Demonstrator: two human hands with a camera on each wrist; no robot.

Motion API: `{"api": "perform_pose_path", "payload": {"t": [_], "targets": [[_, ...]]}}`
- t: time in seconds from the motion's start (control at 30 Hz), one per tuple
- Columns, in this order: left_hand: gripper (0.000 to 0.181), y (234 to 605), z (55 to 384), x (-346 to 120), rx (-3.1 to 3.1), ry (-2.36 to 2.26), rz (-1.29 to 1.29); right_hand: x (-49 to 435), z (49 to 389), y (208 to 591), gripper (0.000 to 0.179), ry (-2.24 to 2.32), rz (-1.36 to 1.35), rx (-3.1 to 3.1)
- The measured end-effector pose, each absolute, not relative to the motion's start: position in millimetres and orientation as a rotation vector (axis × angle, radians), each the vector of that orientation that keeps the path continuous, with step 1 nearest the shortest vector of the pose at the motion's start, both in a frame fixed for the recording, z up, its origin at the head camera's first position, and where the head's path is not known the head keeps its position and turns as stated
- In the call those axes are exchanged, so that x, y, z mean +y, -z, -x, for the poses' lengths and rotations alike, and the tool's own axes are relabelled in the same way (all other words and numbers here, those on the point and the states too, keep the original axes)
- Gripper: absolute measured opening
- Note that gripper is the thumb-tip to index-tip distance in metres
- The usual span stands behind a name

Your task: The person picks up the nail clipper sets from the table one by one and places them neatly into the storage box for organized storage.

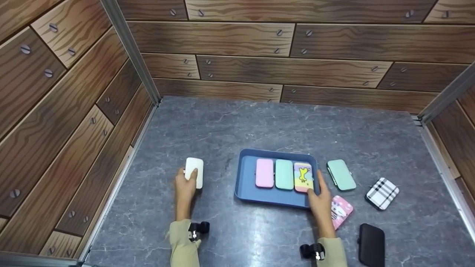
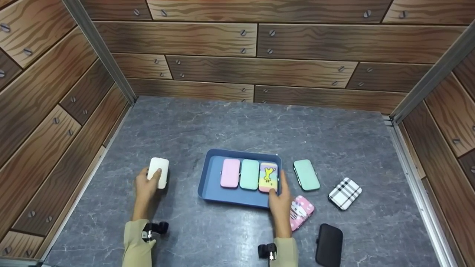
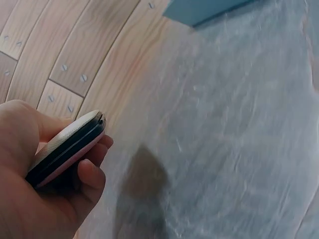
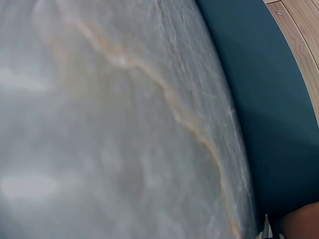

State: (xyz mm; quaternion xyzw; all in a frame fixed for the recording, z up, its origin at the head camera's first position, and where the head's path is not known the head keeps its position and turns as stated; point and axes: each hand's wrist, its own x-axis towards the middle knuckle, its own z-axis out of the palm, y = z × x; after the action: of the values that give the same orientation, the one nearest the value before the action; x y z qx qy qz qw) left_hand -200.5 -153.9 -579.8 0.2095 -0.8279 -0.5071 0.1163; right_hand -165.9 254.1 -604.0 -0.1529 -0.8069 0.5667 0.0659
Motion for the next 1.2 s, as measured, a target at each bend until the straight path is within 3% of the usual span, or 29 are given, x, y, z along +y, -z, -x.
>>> {"api": "perform_pose_path", "payload": {"t": [1.2], "targets": [[0.033,573.8,208.2,-100.0,-2.292,1.753,-0.548,254.9,165.3,603.7,0.073,-1.706,0.464,-2.446]]}}
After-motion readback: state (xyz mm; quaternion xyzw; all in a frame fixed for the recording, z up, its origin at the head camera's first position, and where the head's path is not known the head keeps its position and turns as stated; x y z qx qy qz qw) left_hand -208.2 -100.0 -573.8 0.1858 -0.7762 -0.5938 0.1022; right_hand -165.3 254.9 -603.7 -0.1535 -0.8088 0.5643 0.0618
